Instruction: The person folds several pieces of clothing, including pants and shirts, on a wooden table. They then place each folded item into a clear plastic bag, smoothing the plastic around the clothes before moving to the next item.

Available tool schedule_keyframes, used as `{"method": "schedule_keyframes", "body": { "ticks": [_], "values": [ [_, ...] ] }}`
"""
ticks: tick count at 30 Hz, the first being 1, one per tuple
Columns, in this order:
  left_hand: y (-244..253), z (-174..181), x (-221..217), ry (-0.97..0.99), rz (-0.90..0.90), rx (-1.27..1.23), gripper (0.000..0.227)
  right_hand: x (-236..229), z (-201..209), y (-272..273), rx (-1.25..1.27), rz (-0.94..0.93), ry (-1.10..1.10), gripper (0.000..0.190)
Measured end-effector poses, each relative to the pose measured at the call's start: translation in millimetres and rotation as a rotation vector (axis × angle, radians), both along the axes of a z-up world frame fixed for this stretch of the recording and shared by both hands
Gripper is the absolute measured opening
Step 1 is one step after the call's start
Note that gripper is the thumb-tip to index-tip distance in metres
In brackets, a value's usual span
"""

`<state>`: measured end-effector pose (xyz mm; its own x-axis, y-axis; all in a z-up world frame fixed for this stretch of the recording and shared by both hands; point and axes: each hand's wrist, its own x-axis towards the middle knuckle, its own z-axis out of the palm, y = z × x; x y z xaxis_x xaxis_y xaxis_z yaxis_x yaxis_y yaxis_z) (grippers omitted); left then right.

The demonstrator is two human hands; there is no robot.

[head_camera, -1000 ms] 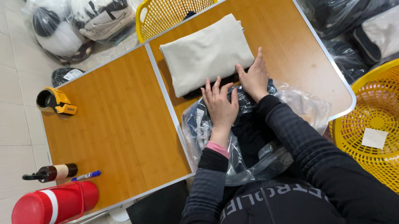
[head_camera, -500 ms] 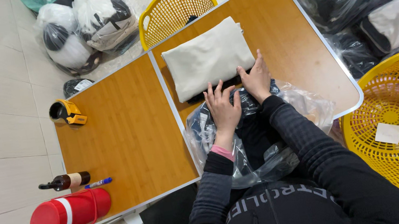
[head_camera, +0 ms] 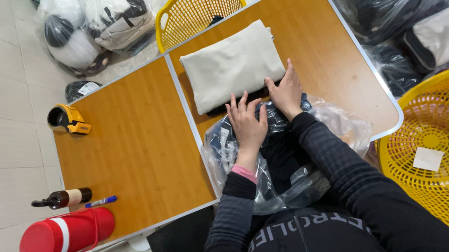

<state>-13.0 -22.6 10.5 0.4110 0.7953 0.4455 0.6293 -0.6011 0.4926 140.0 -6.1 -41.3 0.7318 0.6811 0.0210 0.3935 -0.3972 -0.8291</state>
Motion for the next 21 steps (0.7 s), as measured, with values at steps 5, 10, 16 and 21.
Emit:
{"method": "schedule_keyframes", "body": {
  "ticks": [5, 10, 16, 21],
  "values": [
    [-1, 1, 0, 0.003, 0.008, -0.004, 0.023, 0, -1, 0, -0.007, 0.006, -0.009, 0.092],
    [-1, 2, -1, -0.007, 0.002, -0.004, 0.023, 2, -1, 2, -0.021, 0.008, -0.008, 0.092],
    [0, 2, -1, -0.016, 0.006, -0.007, 0.023, 2, -7, 3, -0.008, 0.001, -0.020, 0.092],
    [-4, 1, -4, -0.030, 0.006, -0.016, 0.023, 2, -10, 0, -0.001, 0.004, -0.047, 0.092]
  ]
}}
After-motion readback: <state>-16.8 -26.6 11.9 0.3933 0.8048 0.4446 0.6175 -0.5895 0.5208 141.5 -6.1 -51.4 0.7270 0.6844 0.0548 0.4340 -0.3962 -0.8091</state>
